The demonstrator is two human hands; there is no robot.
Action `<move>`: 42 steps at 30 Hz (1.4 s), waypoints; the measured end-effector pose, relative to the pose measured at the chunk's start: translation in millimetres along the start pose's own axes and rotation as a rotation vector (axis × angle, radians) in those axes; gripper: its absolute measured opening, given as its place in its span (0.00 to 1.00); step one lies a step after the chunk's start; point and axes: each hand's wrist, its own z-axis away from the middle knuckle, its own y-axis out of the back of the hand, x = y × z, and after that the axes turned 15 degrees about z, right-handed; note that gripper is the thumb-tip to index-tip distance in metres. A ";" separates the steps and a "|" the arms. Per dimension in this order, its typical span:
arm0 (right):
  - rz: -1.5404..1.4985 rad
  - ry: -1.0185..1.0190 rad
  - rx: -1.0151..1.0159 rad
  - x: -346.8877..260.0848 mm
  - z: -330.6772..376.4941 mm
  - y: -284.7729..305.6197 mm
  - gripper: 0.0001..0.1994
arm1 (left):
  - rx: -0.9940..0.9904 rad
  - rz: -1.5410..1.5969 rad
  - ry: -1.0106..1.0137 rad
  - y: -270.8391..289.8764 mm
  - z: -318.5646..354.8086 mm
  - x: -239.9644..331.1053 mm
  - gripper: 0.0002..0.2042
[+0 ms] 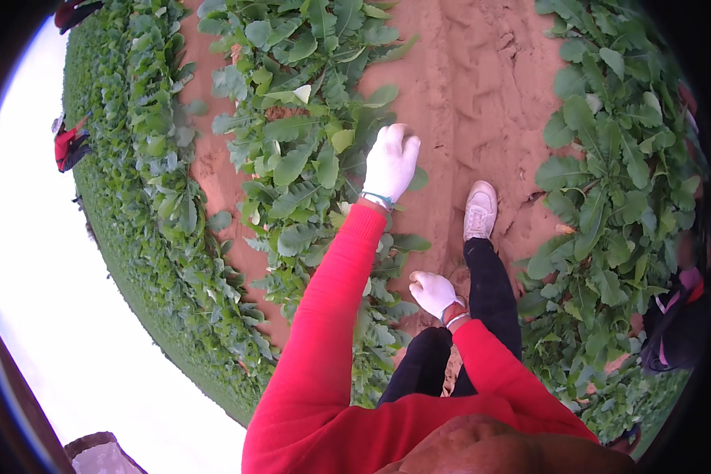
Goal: The person walks between rows of leafy green plants in a field and repeatedly pulls weeds from the soil by hand, discarding them to the side. The person continues this process along the rows.
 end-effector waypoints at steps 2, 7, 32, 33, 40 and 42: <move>-0.005 0.001 0.000 -3.3 -3.5 -0.5 0.15 | 0.080 -0.111 -0.093 -4.8 -49.8 -3.0 0.09; -0.031 0.018 0.027 -11.8 -11.9 -1.3 0.15 | 0.052 -0.405 -0.017 -12.0 -135.6 -39.4 0.07; 0.015 0.145 0.090 -61.6 -59.7 50.6 0.13 | -0.038 -0.574 0.026 -18.3 -152.6 -94.6 0.28; 0.024 0.163 0.084 -63.8 -57.9 48.3 0.13 | -0.039 -0.606 0.039 -18.1 -156.5 -91.4 0.29; -0.058 0.205 0.043 -73.3 -54.8 38.1 0.15 | -0.168 -0.889 0.172 -14.7 -196.4 -79.3 0.29; -0.083 0.203 0.073 -74.8 -55.5 38.6 0.15 | -0.187 -0.921 0.174 -16.0 -203.8 -78.8 0.26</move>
